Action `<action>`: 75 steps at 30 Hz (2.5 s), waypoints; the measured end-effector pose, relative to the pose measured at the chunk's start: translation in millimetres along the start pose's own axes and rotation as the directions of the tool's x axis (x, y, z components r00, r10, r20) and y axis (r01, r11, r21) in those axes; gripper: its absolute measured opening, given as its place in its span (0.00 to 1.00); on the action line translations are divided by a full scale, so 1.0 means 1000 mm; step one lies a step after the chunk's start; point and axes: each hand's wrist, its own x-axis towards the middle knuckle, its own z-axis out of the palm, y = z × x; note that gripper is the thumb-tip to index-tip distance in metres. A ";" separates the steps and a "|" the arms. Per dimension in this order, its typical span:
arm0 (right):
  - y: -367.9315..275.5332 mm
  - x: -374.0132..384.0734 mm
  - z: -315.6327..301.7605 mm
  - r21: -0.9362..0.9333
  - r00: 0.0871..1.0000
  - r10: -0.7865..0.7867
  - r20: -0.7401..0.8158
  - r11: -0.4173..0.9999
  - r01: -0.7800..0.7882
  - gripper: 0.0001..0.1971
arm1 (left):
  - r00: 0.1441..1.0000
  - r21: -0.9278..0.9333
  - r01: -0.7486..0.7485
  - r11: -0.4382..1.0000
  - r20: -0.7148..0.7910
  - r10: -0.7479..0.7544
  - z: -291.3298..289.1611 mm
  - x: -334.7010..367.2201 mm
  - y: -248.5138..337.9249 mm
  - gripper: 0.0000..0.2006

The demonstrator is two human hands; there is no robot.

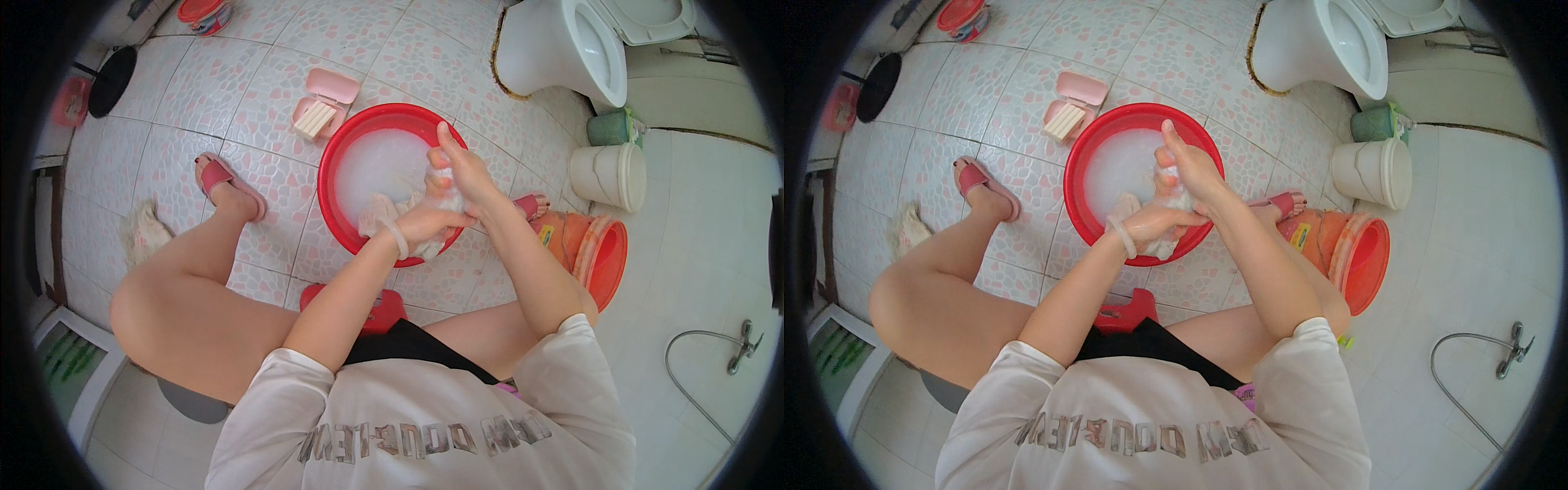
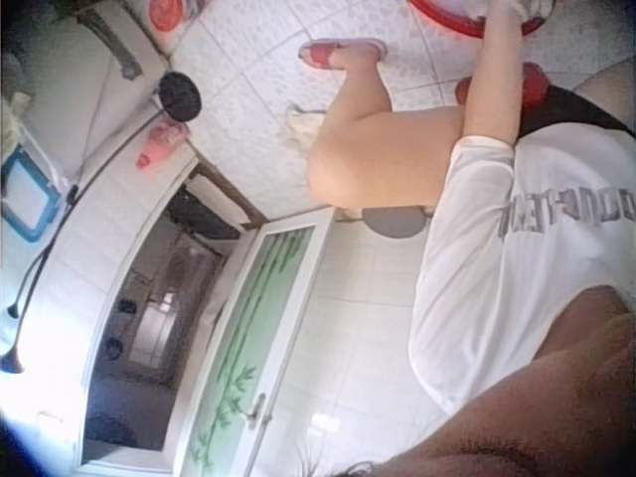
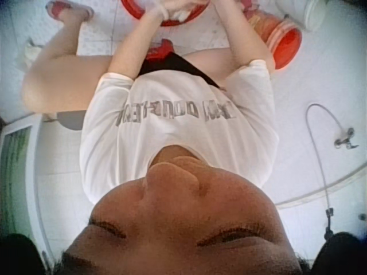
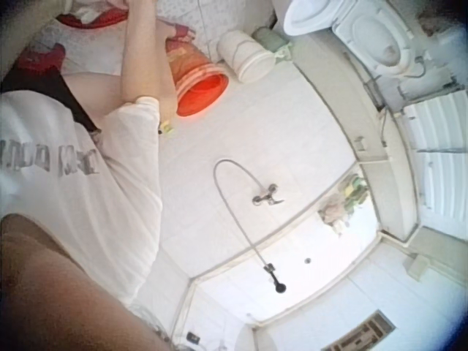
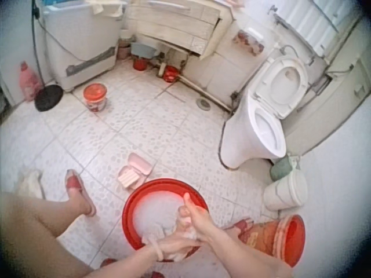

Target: The person washes a white cloth in a red basin of soapy water by hand, applying a bar of soap, scrubbing the fabric against itself, and wringing it out.

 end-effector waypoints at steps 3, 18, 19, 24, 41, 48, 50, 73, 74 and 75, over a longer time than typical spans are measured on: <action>0.001 0.010 0.006 -0.068 0.986 -0.085 -0.142 0.995 0.076 0.26 | 0.987 0.103 -0.080 0.991 -0.131 0.094 -0.006 0.010 -0.006 0.06; 0.043 0.067 -0.006 -0.176 0.898 -0.299 -0.323 0.951 0.254 0.21 | 0.780 0.542 0.129 0.830 -0.573 0.253 -0.035 0.046 -0.039 0.20; 0.045 0.067 -0.010 -0.138 0.913 -0.272 -0.304 0.961 0.240 0.19 | 0.757 0.546 0.187 0.817 -0.610 0.234 -0.034 0.046 -0.038 0.20; 0.077 0.066 -0.036 -0.123 0.957 -0.223 -0.185 0.971 0.203 0.14 | 0.827 0.647 -0.033 0.762 -0.411 0.384 -0.073 0.057 -0.071 0.27; 0.146 0.085 -0.105 -0.889 0.670 -0.739 0.076 0.254 0.382 0.41 | 0.314 0.221 0.404 0.888 -0.945 0.092 -0.128 0.044 -0.113 0.39; 0.201 0.101 -0.035 -0.900 0.853 -0.309 0.422 -0.257 0.352 0.37 | 0.328 0.026 0.098 0.995 -0.945 -0.007 -0.146 0.037 -0.135 0.39; 0.206 0.121 -0.041 -0.922 0.901 -0.253 0.353 -0.258 0.289 0.34 | 0.360 -0.017 0.041 0.999 -0.932 -0.031 -0.154 0.040 -0.137 0.39; 0.145 0.179 -0.102 -0.964 0.891 -0.373 -0.258 0.159 -0.212 0.19 | 0.455 0.219 0.140 0.966 -0.880 0.134 -0.217 0.101 -0.050 0.30; 0.147 0.177 -0.100 -0.959 0.873 -0.406 -0.270 0.197 -0.205 0.17 | 0.456 0.221 0.137 0.966 -0.880 0.137 -0.218 0.101 -0.050 0.30; 0.146 0.175 -0.099 -0.953 0.851 -0.444 -0.281 0.232 -0.193 0.16 | 0.489 0.300 0.127 0.945 -0.848 0.204 -0.219 0.101 -0.048 0.30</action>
